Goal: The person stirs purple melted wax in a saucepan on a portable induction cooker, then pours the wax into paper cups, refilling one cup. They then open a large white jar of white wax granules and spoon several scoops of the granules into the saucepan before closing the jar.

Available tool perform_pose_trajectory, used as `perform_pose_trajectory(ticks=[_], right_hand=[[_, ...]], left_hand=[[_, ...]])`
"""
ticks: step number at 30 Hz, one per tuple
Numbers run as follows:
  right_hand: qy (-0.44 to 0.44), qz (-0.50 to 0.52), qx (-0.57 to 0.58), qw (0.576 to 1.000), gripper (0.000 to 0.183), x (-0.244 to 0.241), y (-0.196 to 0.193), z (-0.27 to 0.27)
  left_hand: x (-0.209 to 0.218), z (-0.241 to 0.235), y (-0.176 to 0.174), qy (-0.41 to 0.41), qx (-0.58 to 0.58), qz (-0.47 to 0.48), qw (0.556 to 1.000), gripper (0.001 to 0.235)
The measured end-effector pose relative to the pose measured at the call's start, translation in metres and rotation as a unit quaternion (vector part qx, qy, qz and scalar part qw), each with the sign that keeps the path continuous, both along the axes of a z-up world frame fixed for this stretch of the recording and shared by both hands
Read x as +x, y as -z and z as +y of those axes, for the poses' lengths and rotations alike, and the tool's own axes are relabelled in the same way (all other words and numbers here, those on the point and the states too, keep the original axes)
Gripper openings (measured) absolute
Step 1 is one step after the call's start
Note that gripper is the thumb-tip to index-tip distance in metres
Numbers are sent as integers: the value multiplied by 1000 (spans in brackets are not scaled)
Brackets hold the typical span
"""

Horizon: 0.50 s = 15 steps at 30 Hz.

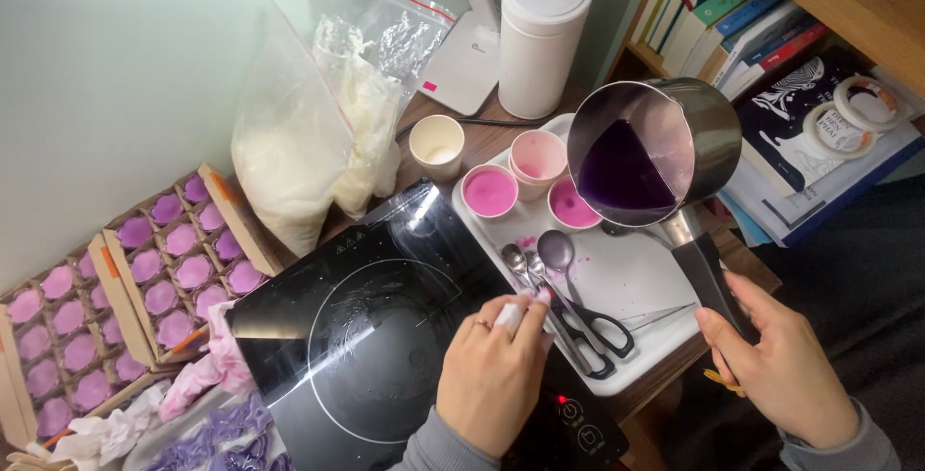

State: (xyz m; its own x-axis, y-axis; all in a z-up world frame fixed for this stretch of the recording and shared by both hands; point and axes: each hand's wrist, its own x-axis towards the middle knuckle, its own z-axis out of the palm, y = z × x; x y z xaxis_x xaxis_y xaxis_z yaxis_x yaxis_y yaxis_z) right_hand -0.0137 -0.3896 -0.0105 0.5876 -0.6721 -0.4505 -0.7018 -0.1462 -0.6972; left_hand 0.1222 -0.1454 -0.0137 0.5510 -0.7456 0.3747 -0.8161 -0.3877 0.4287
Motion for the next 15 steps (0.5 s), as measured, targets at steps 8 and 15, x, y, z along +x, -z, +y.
perform_pose_trajectory(ticks=[8, 15], right_hand=[[-23, -5, -6, 1000, 52, -13, 14, -8], [-63, 5, -48, 997, 54, -29, 39, -19]], left_hand=[[24, -24, 14, -31, 18, 8, 999, 32], [26, -38, 22, -33, 61, 20, 997, 33]])
